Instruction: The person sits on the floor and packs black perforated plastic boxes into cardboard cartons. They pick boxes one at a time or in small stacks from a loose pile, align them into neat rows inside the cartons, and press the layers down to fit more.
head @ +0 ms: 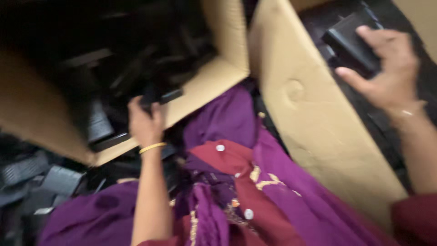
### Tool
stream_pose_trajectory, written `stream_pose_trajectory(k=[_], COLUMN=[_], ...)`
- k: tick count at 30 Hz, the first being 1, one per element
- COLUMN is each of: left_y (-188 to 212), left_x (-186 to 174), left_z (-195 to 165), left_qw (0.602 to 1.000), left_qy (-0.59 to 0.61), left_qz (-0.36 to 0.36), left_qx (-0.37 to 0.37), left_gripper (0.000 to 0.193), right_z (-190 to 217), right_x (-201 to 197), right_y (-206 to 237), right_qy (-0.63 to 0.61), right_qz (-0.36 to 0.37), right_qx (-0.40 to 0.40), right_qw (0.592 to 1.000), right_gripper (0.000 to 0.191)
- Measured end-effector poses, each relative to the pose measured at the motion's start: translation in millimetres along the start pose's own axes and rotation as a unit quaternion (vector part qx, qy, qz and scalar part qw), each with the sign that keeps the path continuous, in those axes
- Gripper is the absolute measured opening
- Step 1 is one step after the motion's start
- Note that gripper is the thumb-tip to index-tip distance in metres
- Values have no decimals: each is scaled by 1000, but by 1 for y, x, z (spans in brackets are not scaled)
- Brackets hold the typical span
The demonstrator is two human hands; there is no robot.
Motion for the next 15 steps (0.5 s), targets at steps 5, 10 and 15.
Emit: stream_pose_trajectory(k=[5,10,15], left_y=[8,8,14], left_x=[-9,-26,-25], left_z=[-1,-2,-71], left_qw=[995,994,965], left_qy=[14,-2,193], left_qz=[-8,-20,-11], left_qx=[95,112,175], left_gripper=[64,52,43], right_z=[-92,-86,-36], right_x=[60,78,81], right_y=[77,108,138], right_qy=[52,113,-87], right_qz=[7,4,128], right_qx=[119,176,168], right_qw=[991,978,973], right_gripper=[72,74,61])
Point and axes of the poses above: each hand's wrist, its own y-axis away from the middle knuckle, its own x-axis out of the palm, z = x × y, the point moved 8 cm from there along -y, towards the middle knuckle, and after that the axes turned 6 degrees about y, right-handed, at the moved point
